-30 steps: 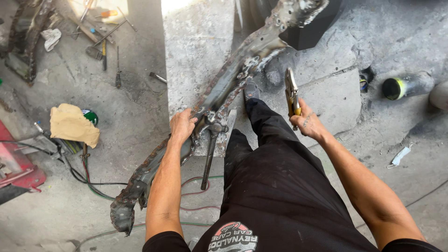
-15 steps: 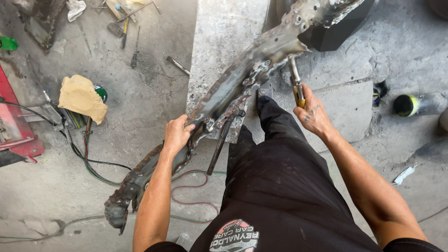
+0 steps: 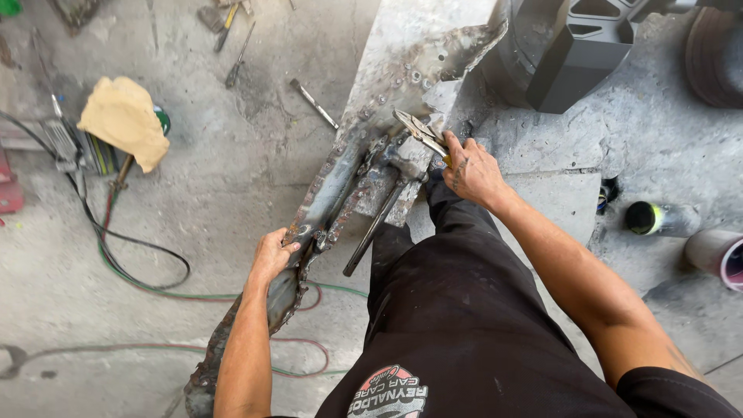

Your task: The person uses a sledgehammer to repeatedly strike a long, curved metal frame resting on a concrete block. They hold the frame with one hand while striking it with the other, occasionally repositioning the frame to target different sections.

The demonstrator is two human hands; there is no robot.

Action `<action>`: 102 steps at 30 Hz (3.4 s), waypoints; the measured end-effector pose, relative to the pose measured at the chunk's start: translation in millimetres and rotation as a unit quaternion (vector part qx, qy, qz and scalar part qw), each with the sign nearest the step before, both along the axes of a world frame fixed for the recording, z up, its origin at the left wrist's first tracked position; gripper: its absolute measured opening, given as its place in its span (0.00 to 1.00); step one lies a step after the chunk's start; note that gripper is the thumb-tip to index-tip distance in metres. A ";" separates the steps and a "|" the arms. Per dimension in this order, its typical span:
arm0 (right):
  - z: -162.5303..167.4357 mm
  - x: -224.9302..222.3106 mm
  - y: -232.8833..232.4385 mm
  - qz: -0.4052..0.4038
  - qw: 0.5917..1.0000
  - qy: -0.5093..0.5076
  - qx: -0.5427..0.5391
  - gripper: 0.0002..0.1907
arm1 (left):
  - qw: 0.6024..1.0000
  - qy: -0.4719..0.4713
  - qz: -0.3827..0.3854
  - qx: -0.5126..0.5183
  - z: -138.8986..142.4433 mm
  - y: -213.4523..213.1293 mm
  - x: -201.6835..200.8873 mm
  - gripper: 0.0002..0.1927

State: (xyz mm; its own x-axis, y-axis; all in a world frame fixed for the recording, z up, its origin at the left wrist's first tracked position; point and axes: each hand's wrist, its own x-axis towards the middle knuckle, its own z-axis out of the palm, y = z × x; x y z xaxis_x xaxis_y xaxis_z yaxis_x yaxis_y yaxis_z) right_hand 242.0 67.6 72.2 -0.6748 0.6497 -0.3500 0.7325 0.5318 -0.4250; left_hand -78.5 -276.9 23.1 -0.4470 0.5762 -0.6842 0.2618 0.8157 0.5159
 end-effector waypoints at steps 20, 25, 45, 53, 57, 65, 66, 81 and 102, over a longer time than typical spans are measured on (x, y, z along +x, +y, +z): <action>-27.2 -66.6 3.9 0.111 0.984 -0.133 0.045 0.19 | 0.989 -0.050 0.119 0.069 -85.8 -89.0 28.3 0.15; -35.9 -74.9 -2.3 0.129 0.981 -0.138 0.030 0.18 | 0.980 -0.090 0.160 0.076 -78.2 -109.9 4.3 0.12; -19.2 -86.8 -9.1 0.139 0.989 -0.031 0.041 0.14 | 0.992 -0.029 0.126 -0.012 -69.1 -171.0 27.0 0.21; -60.9 -91.4 -3.0 0.123 0.972 -0.202 0.019 0.17 | 0.989 0.042 0.131 -0.050 -106.8 -157.0 65.2 0.23; -69.4 -76.5 6.2 0.098 0.972 -0.212 -0.003 0.19 | 0.988 0.061 0.144 -0.010 -123.8 -145.2 84.6 0.23; -51.7 -49.3 -1.7 0.083 0.974 -0.211 -0.014 0.19 | 0.987 0.068 0.138 -0.038 -133.1 -139.4 92.3 0.23; -49.4 -51.7 -2.4 0.083 0.974 -0.210 -0.010 0.19 | 0.988 0.059 0.136 -0.044 -132.4 -139.8 89.9 0.23; -75.5 -71.2 18.9 0.065 0.970 -0.232 -0.022 0.19 | 0.990 0.085 0.111 -0.027 -133.4 -123.1 102.3 0.24; -83.2 -70.8 24.5 0.011 0.969 -0.207 -0.136 0.17 | 0.991 0.094 0.083 -0.035 -132.2 -123.5 94.2 0.23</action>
